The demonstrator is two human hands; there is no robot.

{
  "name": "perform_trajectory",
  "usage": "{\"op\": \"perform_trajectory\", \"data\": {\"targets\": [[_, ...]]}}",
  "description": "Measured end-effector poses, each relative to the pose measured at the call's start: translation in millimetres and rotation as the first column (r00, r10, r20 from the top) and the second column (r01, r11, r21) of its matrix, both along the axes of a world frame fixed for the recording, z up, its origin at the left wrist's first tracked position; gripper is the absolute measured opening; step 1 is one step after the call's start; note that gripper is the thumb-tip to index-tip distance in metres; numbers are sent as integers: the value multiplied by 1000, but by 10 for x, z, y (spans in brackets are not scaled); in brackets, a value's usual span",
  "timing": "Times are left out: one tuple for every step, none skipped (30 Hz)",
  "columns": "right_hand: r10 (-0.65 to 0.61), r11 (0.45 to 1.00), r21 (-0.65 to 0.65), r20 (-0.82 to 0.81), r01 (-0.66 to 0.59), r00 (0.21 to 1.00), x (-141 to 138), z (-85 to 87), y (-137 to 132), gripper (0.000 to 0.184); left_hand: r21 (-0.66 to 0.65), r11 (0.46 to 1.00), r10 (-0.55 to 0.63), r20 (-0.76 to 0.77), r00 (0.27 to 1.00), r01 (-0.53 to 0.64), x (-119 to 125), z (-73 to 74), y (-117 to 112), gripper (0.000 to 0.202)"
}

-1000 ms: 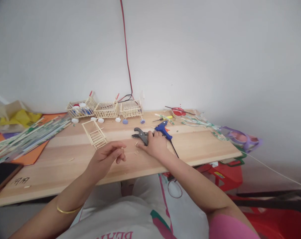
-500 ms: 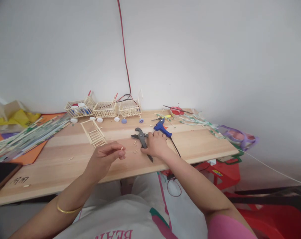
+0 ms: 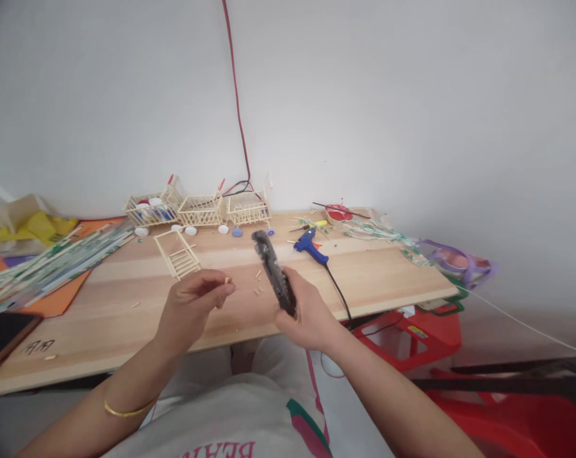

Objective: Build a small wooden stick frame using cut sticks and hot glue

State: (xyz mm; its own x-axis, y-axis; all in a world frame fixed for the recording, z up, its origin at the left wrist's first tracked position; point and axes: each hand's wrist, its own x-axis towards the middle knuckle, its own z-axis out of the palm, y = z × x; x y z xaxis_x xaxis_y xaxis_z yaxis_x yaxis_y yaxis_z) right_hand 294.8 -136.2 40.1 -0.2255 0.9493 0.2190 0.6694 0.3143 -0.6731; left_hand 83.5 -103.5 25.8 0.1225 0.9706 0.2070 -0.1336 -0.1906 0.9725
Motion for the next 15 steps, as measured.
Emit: {"op": "perform_trajectory", "data": {"targets": [[5,1000,-4,8,-5,1000,-17,14,-45,50,-1,1000,6,-2,1000,-6,11,5,-6,14],[5,1000,1,30,-5,1000,-30,21,-79,53,0,1000,7,0,1000,-7,20,11,-10,14],[8,1000,7,61,-8,998,-39,22,-102,56,0,1000,3,4,1000,-3,27,18,-13,13],[14,1000,15,97,-16,995,-44,18,-114,57,-1,1000,-5,11,1000,5,32,25,-16,12],[20,999,22,135,-23,991,-48,12,-118,56,-2,1000,-17,20,1000,17,36,32,-17,11],[21,999,30,177,-27,984,-51,6,-116,53,-3,999,-32,27,999,32,38,39,-18,10],[18,999,40,216,-28,976,-56,2,-110,49,-4,999,-47,31,998,47,39,46,-20,9],[12,998,54,253,-27,967,-62,0,-101,45,-1,998,-61,37,997,61,39,53,-22,8],[5,997,68,287,-26,958,-71,3,-92,41,1,997,-76,41,996,76,39,61,-24,8],[-1,996,81,315,-26,949,-80,10,-85,39,4,996,-88,44,995,88,38,70,-28,8],[-5,995,93,340,-28,941,-90,21,-78,38,6,995,-99,43,994,99,36,80,-32,8],[-11,994,105,362,-29,932,-98,33,-74,37,10,994,-108,44,993,108,33,90,-37,8],[-17,992,118,384,-31,923,-104,46,-71,36,12,993,-114,43,992,114,30,101,-42,8],[-24,990,134,404,-34,914,-107,59,-69,35,11,993,-120,39,992,120,26,112,-48,8],[-29,988,149,423,-38,906,-106,70,-68,33,8,992,-126,33,992,125,21,123,-54,8]]}}
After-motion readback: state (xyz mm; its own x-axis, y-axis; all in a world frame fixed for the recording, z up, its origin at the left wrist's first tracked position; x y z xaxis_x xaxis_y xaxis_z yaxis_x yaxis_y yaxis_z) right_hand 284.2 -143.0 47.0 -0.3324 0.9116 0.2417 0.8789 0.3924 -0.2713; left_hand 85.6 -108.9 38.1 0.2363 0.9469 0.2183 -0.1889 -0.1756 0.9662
